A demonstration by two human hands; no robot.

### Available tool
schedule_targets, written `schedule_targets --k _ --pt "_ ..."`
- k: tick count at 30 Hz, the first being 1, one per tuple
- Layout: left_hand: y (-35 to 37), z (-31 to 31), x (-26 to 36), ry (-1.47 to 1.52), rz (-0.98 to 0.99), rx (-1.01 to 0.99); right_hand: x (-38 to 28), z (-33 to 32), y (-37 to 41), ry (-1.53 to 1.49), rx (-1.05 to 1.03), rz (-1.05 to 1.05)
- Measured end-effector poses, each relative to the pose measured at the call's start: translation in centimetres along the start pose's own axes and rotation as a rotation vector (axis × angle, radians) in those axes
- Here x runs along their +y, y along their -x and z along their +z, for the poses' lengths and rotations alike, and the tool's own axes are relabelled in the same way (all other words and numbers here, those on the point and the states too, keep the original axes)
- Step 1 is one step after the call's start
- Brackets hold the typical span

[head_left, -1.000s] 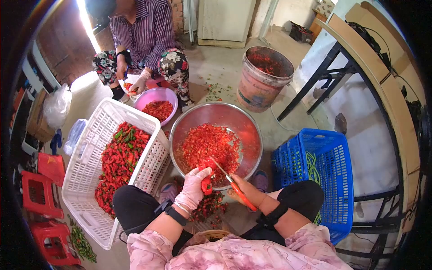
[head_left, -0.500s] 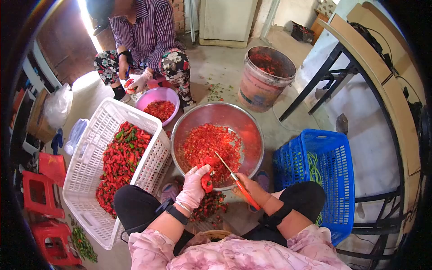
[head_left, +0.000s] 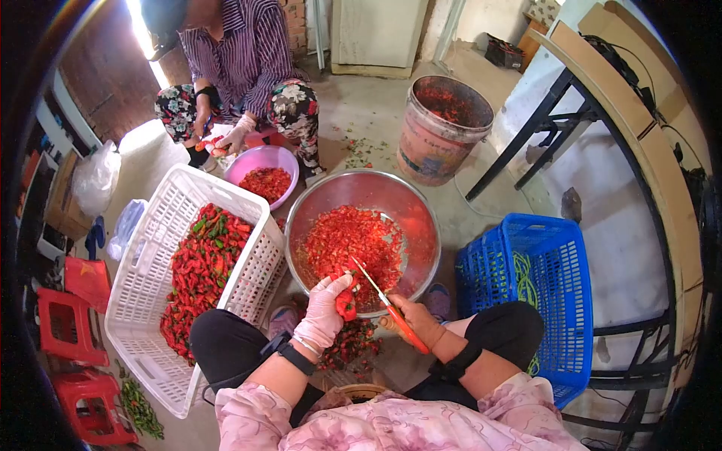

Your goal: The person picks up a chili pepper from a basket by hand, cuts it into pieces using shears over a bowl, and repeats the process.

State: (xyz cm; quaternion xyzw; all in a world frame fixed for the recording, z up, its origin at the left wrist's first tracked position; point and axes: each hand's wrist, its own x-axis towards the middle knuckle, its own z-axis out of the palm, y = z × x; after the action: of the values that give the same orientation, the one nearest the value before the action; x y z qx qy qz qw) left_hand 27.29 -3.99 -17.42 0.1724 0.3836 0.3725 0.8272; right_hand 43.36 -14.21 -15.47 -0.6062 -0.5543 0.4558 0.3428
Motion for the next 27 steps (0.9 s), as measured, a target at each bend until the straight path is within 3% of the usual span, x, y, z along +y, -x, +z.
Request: schedule_targets --k 22,25,27 --pt "-1.0 -0.7 0.3 -0.052 0.083 0.070 2.2 -0.3 0.4 0.078 0.005 0.043" --pt "-0.8 -0.5 0.9 -0.033 0.083 0.082 1.9 -0.7 0.4 -0.184 -0.111 0.031" --pt "-0.7 -0.5 1.1 -0.021 0.084 0.063 0.9 -1.7 0.7 -0.421 -0.374 0.388"
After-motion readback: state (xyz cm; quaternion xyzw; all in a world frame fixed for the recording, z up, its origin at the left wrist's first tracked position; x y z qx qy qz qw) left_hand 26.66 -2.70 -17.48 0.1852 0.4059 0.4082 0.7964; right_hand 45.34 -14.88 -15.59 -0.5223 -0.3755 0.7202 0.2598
